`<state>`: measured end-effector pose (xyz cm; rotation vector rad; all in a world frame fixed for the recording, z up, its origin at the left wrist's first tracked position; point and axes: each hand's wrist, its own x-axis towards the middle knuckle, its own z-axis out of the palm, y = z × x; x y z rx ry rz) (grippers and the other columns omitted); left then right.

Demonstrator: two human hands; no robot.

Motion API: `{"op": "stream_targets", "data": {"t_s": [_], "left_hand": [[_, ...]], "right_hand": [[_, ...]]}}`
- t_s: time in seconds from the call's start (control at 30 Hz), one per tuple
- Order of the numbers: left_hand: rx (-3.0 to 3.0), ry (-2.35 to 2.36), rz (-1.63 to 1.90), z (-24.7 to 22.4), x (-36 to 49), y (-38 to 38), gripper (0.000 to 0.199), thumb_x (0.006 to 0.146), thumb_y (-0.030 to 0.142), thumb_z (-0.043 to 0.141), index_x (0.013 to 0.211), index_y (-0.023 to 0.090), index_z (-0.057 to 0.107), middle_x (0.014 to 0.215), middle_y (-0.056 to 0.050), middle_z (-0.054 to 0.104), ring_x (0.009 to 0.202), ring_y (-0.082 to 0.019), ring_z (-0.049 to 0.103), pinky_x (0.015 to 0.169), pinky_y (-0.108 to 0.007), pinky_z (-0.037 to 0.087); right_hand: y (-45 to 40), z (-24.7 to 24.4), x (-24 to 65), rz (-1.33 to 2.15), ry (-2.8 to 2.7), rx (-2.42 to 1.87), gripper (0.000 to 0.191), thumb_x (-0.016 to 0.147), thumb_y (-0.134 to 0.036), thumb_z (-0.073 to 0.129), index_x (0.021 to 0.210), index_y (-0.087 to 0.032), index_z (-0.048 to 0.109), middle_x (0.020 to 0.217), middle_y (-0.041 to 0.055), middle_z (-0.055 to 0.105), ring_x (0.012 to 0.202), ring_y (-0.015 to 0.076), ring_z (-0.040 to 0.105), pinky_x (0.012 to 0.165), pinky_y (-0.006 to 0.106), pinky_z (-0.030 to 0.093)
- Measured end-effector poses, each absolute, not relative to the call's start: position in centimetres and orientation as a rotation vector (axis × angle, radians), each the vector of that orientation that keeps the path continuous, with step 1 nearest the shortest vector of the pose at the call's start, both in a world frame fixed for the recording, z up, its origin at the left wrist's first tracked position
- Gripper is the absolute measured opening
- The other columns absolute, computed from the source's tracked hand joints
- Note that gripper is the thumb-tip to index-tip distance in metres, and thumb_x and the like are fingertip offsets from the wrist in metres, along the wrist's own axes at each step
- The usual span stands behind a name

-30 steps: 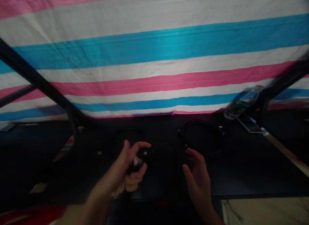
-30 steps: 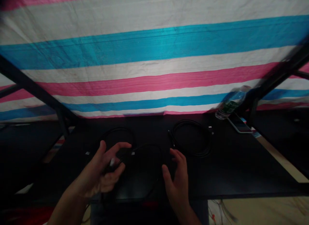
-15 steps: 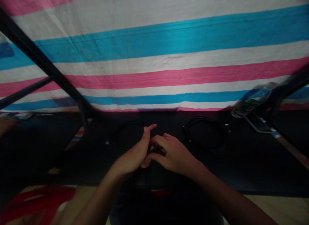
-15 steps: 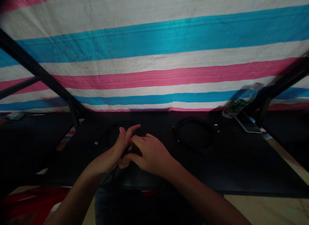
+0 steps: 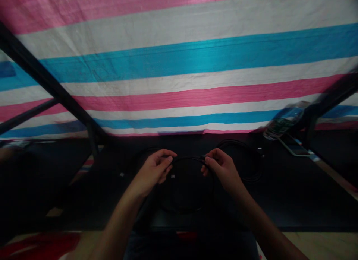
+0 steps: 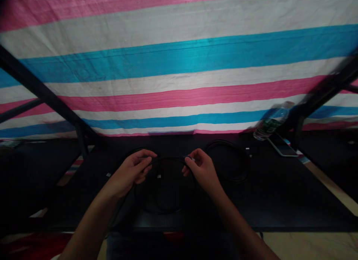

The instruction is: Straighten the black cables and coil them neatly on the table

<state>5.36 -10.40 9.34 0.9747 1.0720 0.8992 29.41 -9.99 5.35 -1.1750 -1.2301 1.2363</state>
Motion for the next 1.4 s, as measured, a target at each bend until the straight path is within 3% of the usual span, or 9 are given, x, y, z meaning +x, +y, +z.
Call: {"op": "stream_targets", "data": {"t_s": [0.23, 0.37, 0.63, 0.77, 0.87, 1.03, 1.17, 1.3, 1.4], "left_hand": [[1.054, 1.030, 0.729, 11.3, 5.9, -9.4, 0.024, 0.084, 0.036, 0.073, 0.091, 0.014, 0.070, 0.054, 0.006, 0.044, 0.037, -0.002, 0.028, 0.035, -0.012, 0.016], [1.042, 0.971, 0.683, 12.2, 7.3, -8.8, 0.022, 0.082, 0.034, 0.075, 0.085, 0.013, 0.069, 0.055, 0.005, 0.048, 0.036, -0.002, 0.029, 0.035, -0.012, 0.015], [1.125, 0.942, 0.875, 9.7, 3.4, -8.3, 0.030, 0.082, 0.032, 0.077, 0.104, 0.011, 0.074, 0.050, 0.002, 0.055, 0.046, -0.009, 0.049, 0.047, -0.016, 0.036], [1.124, 0.993, 0.948, 7.4, 1.6, -9.5, 0.025, 0.082, 0.032, 0.077, 0.099, 0.014, 0.076, 0.084, -0.011, 0.074, 0.071, -0.017, 0.066, 0.063, -0.021, 0.049], [1.238, 1.035, 0.772, 6.4, 1.4, -11.4, 0.020, 0.085, 0.030, 0.075, 0.097, 0.015, 0.079, 0.108, -0.017, 0.076, 0.092, -0.022, 0.069, 0.076, -0.024, 0.051], [1.244, 1.110, 0.554, 4.9, 1.2, -15.0, 0.032, 0.093, 0.041, 0.064, 0.080, 0.017, 0.080, 0.086, -0.012, 0.078, 0.080, -0.019, 0.068, 0.073, -0.023, 0.049], [1.004, 1.202, 0.814, 4.1, 2.6, -15.8, 0.042, 0.093, 0.050, 0.061, 0.071, 0.016, 0.071, 0.084, -0.012, 0.077, 0.080, -0.021, 0.069, 0.075, -0.027, 0.052], [0.610, 1.080, 1.207, 4.3, 6.8, -14.3, 0.045, 0.082, 0.059, 0.070, 0.086, 0.015, 0.066, 0.096, -0.017, 0.077, 0.095, -0.031, 0.073, 0.078, -0.039, 0.057], [0.362, 0.980, 1.440, 5.0, 10.3, -13.1, 0.047, 0.081, 0.063, 0.069, 0.090, 0.017, 0.062, 0.077, -0.009, 0.074, 0.077, -0.027, 0.073, 0.072, -0.040, 0.058]], "right_hand": [[-8.9, 8.7, 30.9, 1.425, -1.670, -1.088, 0.030, 0.087, -0.045, 0.067, 0.076, -0.018, 0.066, 0.073, 0.0033, 0.071, 0.066, 0.0167, 0.066, 0.061, 0.027, 0.050], [-8.8, 9.7, 29.1, 1.337, -1.932, -0.966, 0.024, 0.093, -0.034, 0.060, 0.076, -0.019, 0.069, 0.064, -0.0016, 0.063, 0.057, 0.0121, 0.055, 0.055, 0.024, 0.042], [-6.9, 8.7, 29.9, 1.411, -1.086, -0.945, 0.038, 0.077, -0.053, 0.076, 0.070, -0.019, 0.060, 0.050, -0.0111, 0.027, 0.042, 0.0043, 0.018, 0.041, 0.021, 0.016], [-6.4, 8.3, 31.5, 1.353, -0.858, -0.938, 0.037, 0.072, -0.048, 0.083, 0.068, -0.019, 0.061, 0.050, -0.0109, 0.027, 0.042, 0.0039, 0.018, 0.041, 0.021, 0.016], [-6.4, 7.8, 32.1, 1.311, -0.744, -0.936, 0.035, 0.071, -0.045, 0.085, 0.069, -0.018, 0.062, 0.050, -0.0107, 0.028, 0.043, 0.0039, 0.019, 0.041, 0.020, 0.018], [-6.8, 7.1, 33.6, 1.294, -0.711, -0.938, 0.034, 0.072, -0.045, 0.084, 0.069, -0.018, 0.063, 0.051, -0.0103, 0.027, 0.043, 0.0049, 0.019, 0.040, 0.021, 0.019], [-7.8, 6.3, 33.7, 1.319, -0.663, -0.933, 0.034, 0.073, -0.045, 0.083, 0.071, -0.018, 0.064, 0.051, -0.0106, 0.026, 0.043, 0.0047, 0.017, 0.040, 0.021, 0.019], [-9.6, 4.7, 30.1, 1.420, -0.528, -0.865, 0.034, 0.077, -0.046, 0.080, 0.073, -0.018, 0.060, 0.052, -0.0122, 0.023, 0.043, 0.0045, 0.013, 0.040, 0.020, 0.018], [-11.4, 3.3, 26.6, 1.409, -0.363, -0.833, 0.034, 0.081, -0.047, 0.076, 0.076, -0.020, 0.057, 0.054, -0.0121, 0.024, 0.044, 0.0054, 0.012, 0.040, 0.020, 0.020]]}}
